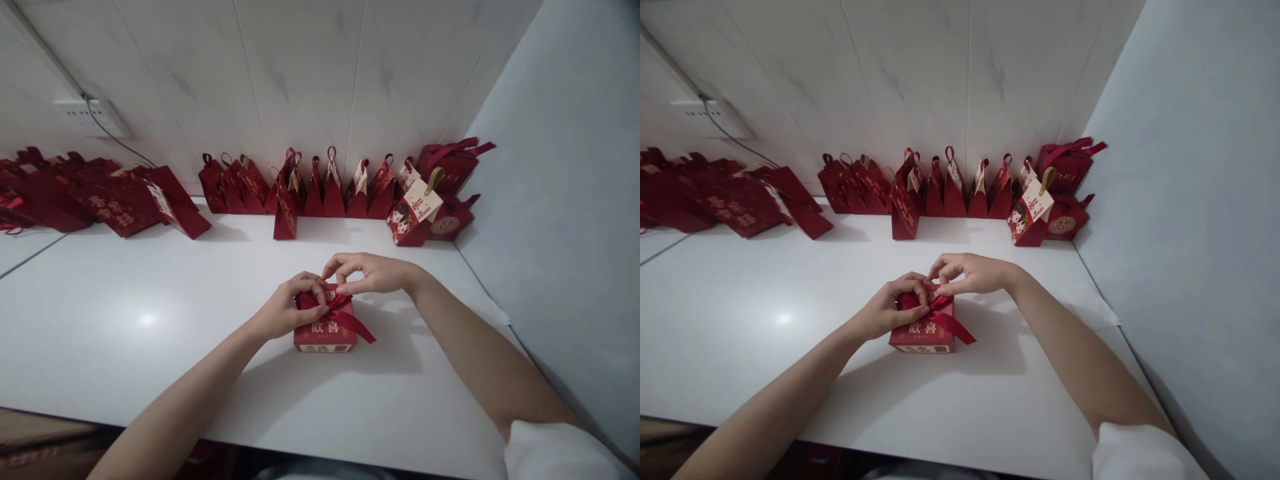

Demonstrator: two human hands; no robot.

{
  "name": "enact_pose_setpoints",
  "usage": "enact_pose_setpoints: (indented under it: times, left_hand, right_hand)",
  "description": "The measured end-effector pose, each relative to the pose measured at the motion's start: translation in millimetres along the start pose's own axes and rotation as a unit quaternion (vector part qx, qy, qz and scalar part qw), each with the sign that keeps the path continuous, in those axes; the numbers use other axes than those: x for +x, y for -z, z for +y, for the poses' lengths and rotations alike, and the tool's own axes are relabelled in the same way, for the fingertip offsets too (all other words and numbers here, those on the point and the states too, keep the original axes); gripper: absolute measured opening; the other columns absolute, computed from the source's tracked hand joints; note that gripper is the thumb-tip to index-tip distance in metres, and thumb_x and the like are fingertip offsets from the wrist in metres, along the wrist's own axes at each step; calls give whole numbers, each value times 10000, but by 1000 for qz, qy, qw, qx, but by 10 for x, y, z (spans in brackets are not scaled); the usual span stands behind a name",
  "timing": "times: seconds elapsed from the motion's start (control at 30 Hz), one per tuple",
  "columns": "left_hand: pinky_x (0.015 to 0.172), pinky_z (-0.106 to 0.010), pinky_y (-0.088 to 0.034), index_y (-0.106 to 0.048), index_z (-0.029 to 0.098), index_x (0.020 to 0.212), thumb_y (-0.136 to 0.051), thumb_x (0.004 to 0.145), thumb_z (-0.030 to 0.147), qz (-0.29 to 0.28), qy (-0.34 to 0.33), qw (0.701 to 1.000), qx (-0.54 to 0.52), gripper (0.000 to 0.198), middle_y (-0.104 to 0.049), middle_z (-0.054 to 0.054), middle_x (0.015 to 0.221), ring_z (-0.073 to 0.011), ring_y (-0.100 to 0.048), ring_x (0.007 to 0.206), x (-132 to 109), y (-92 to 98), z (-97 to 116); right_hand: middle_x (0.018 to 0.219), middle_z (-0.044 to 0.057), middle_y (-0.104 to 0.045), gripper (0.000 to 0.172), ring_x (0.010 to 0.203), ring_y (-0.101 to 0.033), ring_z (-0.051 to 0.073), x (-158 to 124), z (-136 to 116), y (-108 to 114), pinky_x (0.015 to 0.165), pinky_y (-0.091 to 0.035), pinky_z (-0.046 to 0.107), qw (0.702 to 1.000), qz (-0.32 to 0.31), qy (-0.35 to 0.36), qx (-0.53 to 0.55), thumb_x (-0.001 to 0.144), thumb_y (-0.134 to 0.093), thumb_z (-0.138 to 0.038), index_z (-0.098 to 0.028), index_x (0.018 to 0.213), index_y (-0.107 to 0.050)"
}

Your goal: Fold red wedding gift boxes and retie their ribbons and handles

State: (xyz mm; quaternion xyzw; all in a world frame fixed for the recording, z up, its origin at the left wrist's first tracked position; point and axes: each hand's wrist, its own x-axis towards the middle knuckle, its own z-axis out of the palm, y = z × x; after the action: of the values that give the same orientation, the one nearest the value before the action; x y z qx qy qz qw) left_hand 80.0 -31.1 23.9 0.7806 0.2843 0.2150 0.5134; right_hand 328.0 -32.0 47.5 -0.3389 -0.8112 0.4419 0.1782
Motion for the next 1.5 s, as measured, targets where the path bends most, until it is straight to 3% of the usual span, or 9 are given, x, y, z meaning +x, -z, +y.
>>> enact_pose_setpoints:
  times: [0.17, 0.33, 0.63, 0.93, 1.03, 1.13, 1.3, 1.4, 1.5]
  left_hand:
    - [966, -373, -454, -658, 172, 814, -709, 824, 285, 3, -6, 1000, -25, 124, -575, -86, 1157, -221, -584, 1085, 8, -10, -27]
    - [968, -375, -462, -663, 169, 814, -702, 835, 297, 10, -15, 999, -41, 135, -578, -93, 1161, -224, -583, 1096, -1, -25, -29]
    - [986, -397, -461, -658, 169, 799, -709, 817, 284, 3, -12, 1000, -14, 127, -574, -96, 1155, -221, -592, 1073, -2, -6, -11]
    - [962, -379, -457, -639, 167, 848, -694, 845, 351, -16, -27, 999, -35, 192, -571, -102, 1192, -227, -573, 1097, 3, 40, -21]
    - [911, -346, -453, -605, 180, 957, -582, 923, 416, 15, -32, 997, -69, 240, -589, -89, 1152, -201, -566, 1053, 0, 167, -7]
    - [812, -304, -434, -588, 171, 941, -509, 959, 440, 56, -24, 998, -19, 281, -595, -50, 965, -163, -550, 904, -13, 331, 16]
    - [747, -296, -411, -571, 164, 847, -551, 924, 474, 7, 18, 995, 93, 321, -593, -17, 824, -148, -537, 786, -32, 463, 51]
    - [753, -300, -424, -560, 158, 781, -586, 900, 465, -38, 23, 996, 78, 330, -584, -11, 778, -141, -536, 750, -30, 463, 45]
    - [677, -273, -398, -554, 153, 734, -590, 894, 456, -74, 32, 996, 49, 344, -538, 1, 719, -124, -487, 688, -36, 480, 29]
  right_hand:
    - [1249, 55, -608, 358, 1113, -579, 214, -92, -196, -15, 999, -396, 337, 999, 29, -45, 3, 940, -530, -503, -214, 916, -739]
    - [1307, 53, -584, 332, 1125, -576, 235, -103, -370, -57, 962, -413, 342, 995, 36, -81, -50, 885, -610, -514, -214, 803, -728]
    - [1216, 59, -594, 254, 1035, -586, 189, -35, -153, -32, 933, -428, 326, 998, 22, -14, -60, 899, -608, -418, -198, 804, -693]
    - [1109, 65, -658, 294, 964, -609, 189, -97, -176, -54, 859, -453, 316, 998, 35, -42, -42, 907, -588, -466, -188, 903, -687]
    - [1082, 51, -686, 327, 961, -629, 193, -199, -298, -30, 827, -473, 312, 994, 80, -68, -28, 924, -561, -493, -213, 1074, -641]
    - [1091, 47, -694, 292, 973, -638, 202, -326, -501, -30, 822, -477, 316, 979, 170, -77, -76, 940, -541, -477, -228, 1062, -635]
    - [849, 5, -711, 240, 716, -633, 158, -401, -802, -288, 655, -455, 278, 977, 132, -79, -148, 980, -504, -412, -260, 1096, -648]
    - [993, 60, -697, 202, 868, -633, 187, -298, -827, -564, 772, -470, 308, 963, 159, 6, -217, 993, -496, -312, -211, 1081, -646]
    - [985, 102, -673, 225, 914, -606, 224, -175, -768, -783, 806, -452, 358, 916, 176, 95, -349, 1004, -458, -262, -155, 1007, -655]
